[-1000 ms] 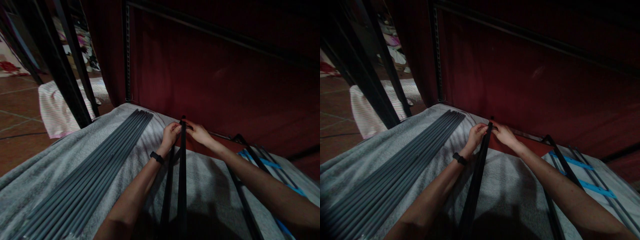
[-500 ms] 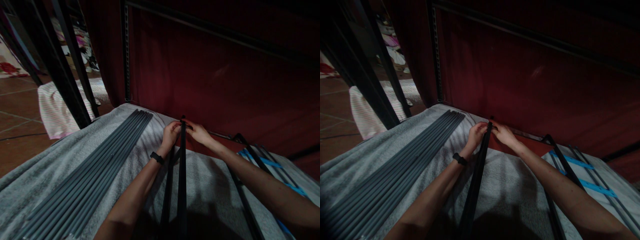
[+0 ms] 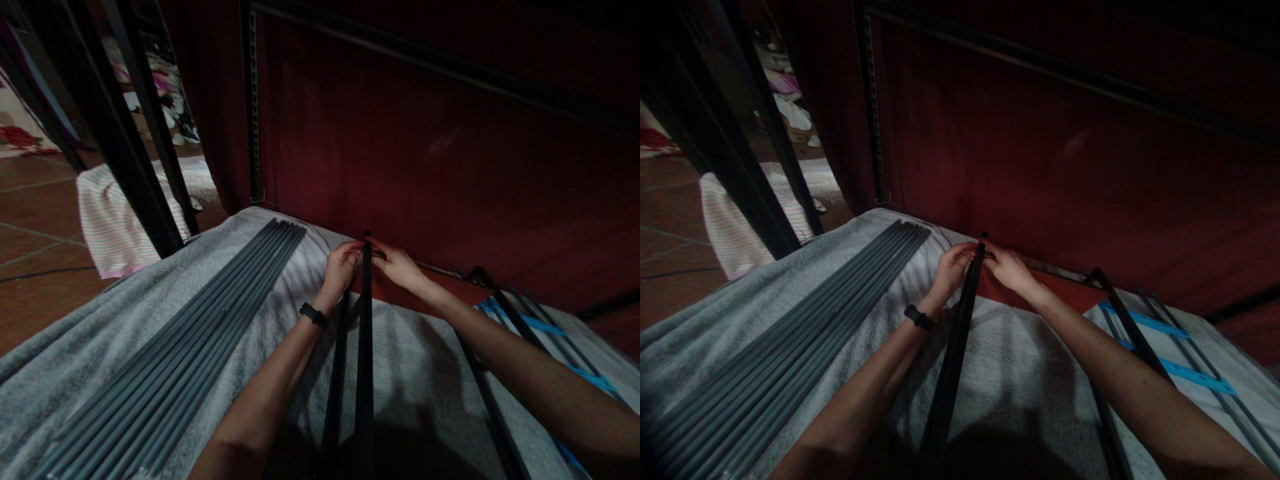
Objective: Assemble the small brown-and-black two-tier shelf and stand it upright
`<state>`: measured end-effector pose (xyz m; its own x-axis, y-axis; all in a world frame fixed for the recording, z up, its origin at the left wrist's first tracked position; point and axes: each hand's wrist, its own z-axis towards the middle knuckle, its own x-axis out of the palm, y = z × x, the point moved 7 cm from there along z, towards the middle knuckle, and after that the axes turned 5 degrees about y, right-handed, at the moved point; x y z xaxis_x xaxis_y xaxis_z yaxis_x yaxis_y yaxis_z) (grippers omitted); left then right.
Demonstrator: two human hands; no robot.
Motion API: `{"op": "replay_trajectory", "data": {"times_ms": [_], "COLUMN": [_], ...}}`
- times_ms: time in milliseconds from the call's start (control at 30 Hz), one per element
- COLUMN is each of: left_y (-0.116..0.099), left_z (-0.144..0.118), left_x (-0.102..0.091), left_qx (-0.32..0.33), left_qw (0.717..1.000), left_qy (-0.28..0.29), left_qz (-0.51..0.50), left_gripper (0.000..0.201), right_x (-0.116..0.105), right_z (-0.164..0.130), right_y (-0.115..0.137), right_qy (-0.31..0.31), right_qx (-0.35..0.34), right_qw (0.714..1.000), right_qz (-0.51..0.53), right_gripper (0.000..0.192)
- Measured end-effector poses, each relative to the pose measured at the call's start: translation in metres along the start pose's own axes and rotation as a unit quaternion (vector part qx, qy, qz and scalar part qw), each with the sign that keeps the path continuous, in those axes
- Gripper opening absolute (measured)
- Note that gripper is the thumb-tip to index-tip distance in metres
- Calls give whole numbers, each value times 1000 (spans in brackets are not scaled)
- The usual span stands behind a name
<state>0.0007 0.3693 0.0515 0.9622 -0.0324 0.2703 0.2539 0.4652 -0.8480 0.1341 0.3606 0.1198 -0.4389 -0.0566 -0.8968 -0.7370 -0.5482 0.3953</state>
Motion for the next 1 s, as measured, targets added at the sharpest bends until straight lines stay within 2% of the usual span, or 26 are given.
{"op": "replay_trajectory", "data": {"times_ms": [167,300,433,567,667,833,1000], "left_y": [6,0,-4,3,3,-9,-2], "left_z": [0,-2,-4,-2,-2,-6,-6], "left_x": [3,4,2,2,1,-3,2], "left_qx": [-32,-10,1,-15,-14,22,-16], "left_qw": [999,1000,1000,1000,1000,997,1000], "left_qy": [5,29,24,13,13,8,15], "left_qz": [-33,-3,15,-3,13,69,-14], "left_gripper": [20,15,17,18,14,13,21], "right_x": [1,1,0,-1,-2,-3,-5], "right_z": [0,-2,-5,-7,-9,-9,-10], "right_y": [-1,0,5,3,1,-2,-1], "right_qy": [0,-14,-27,-32,-25,-5,-10], "right_qx": [-4,2,8,26,20,1,2], "right_qw": [1000,1000,999,998,998,1000,1000], "right_qz": [-7,-18,-26,-47,-53,-6,-16], "right_gripper": [52,49,41,30,24,22,26]}}
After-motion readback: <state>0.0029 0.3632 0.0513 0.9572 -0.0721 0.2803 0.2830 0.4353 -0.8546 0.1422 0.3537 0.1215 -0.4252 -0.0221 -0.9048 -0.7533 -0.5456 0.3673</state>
